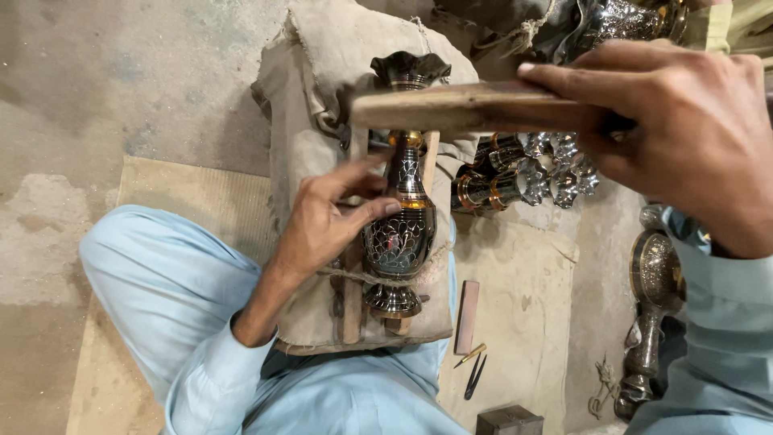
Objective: The person is sitting on the floor and using a hammer and chisel to engrave intricate patterns onto a metal vase. The vase is held steady in a padded wooden holder. The person repeatedly strikes the chisel with the hammer to create detailed designs on the vase's surface.
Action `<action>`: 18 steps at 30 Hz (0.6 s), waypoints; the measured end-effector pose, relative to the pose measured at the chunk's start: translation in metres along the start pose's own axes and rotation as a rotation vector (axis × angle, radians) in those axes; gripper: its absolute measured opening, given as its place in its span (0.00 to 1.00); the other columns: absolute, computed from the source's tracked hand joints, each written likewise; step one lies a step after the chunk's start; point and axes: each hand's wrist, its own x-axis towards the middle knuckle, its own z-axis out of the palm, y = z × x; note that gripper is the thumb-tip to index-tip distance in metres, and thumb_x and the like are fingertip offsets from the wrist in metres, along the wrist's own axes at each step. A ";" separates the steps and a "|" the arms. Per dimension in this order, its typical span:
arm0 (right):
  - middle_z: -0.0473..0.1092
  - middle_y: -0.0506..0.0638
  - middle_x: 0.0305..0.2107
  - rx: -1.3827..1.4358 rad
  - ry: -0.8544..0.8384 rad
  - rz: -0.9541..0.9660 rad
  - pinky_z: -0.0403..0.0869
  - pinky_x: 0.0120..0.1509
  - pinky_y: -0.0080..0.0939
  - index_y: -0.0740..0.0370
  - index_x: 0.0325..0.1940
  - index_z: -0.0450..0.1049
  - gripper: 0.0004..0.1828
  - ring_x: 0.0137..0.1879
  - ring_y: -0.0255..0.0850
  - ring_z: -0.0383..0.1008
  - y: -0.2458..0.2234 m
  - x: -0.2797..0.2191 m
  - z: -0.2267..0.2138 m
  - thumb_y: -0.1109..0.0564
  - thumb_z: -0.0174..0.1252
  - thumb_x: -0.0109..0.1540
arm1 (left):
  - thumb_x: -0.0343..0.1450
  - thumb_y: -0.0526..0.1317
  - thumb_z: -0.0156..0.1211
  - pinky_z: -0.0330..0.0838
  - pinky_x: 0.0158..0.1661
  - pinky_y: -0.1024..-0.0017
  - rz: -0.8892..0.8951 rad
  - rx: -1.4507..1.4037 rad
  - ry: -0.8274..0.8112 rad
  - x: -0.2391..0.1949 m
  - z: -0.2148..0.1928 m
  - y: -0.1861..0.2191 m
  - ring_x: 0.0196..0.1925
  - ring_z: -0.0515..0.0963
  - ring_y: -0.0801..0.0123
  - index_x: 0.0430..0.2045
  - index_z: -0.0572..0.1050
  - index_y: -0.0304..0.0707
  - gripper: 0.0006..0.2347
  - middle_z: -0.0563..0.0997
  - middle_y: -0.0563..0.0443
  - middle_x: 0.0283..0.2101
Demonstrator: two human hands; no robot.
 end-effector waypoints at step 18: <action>0.79 0.58 0.38 0.020 0.057 -0.149 0.80 0.44 0.47 0.61 0.63 0.78 0.33 0.33 0.45 0.79 -0.010 0.027 -0.022 0.66 0.71 0.53 | 0.71 0.36 0.69 0.87 0.48 0.72 -0.058 -0.208 0.159 -0.014 0.009 0.012 0.47 0.88 0.69 0.62 0.67 0.32 0.24 0.86 0.48 0.41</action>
